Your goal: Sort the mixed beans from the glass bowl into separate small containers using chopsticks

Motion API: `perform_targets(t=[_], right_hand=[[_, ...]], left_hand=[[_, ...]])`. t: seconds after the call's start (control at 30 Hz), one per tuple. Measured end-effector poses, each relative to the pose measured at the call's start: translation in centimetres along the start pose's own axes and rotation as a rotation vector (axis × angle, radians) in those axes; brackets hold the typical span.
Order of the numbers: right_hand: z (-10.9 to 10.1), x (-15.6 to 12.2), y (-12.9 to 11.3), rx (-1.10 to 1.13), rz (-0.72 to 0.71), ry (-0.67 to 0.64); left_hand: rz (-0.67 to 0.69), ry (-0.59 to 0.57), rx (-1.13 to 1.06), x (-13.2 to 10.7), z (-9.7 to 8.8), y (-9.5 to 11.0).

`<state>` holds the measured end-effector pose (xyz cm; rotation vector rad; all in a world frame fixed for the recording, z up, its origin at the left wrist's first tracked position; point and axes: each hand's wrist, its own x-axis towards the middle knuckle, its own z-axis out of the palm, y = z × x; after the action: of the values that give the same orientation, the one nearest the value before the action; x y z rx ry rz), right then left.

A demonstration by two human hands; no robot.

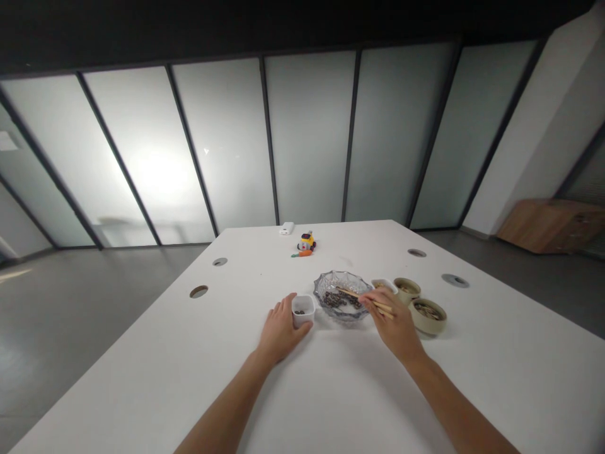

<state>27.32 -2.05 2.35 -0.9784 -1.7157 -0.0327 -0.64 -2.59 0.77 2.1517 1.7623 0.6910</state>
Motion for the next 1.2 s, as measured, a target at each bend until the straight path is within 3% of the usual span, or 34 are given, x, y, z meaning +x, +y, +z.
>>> perform_targets(t=[0.4, 0.8, 1.2], right_hand=[[0.09, -0.04, -0.40, 0.053, 0.014, -0.052], [0.05, -0.10, -0.14, 0.004, -0.035, 0.031], [0.21, -0.18, -0.45, 0.008, -0.058, -0.035]], left_hand=[[0.018, 0.021, -0.007, 0.02, 0.24, -0.30], [0.022, 0.015, 0.002, 0.07, 0.34, -0.29], [0.032, 0.027, -0.009, 0.06, 0.42, -0.48]])
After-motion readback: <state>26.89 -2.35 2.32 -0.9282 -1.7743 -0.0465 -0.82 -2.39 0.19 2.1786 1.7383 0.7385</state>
